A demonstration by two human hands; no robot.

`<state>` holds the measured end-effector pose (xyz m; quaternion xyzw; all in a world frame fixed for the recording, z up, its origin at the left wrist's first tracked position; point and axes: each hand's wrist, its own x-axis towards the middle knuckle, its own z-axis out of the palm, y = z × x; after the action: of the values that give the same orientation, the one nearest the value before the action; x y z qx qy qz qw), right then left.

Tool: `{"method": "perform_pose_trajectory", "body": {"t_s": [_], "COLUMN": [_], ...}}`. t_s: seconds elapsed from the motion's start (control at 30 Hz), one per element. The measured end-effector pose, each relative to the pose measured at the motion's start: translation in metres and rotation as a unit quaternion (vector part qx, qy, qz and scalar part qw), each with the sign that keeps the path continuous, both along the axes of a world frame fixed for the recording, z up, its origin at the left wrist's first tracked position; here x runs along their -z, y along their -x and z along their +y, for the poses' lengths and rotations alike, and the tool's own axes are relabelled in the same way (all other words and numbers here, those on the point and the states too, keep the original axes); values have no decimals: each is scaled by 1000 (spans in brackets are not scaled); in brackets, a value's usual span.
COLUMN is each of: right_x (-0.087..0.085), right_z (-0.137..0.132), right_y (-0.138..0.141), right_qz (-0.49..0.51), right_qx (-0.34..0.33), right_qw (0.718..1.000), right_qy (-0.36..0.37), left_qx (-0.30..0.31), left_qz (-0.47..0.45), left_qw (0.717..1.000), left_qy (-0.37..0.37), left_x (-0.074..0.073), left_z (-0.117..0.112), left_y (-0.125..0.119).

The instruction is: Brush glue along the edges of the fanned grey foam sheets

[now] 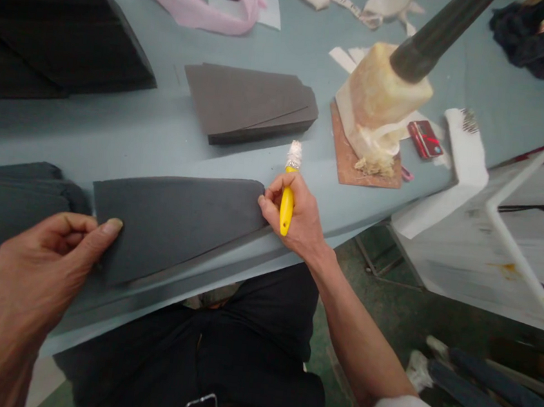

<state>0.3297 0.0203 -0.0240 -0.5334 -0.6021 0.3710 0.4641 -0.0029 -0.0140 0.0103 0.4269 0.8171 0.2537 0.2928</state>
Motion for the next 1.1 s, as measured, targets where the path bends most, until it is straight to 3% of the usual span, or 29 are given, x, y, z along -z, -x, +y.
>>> {"method": "perform_pose_trajectory", "body": {"t_s": [0.33, 1.1], "right_x": [-5, -4], "right_z": [-1, -3], "right_y": [-2, -3], "right_qz": [-16, -84], "right_qx": [-6, 6], "right_qw": [1000, 996], "right_qy": [3, -13], "left_qx": [5, 15], "left_qz": [-2, -36], "left_qw": [1000, 999], "left_qy": [-15, -30], "left_x": [3, -22], "left_z": [-2, 3], "left_y": [0, -27]}}
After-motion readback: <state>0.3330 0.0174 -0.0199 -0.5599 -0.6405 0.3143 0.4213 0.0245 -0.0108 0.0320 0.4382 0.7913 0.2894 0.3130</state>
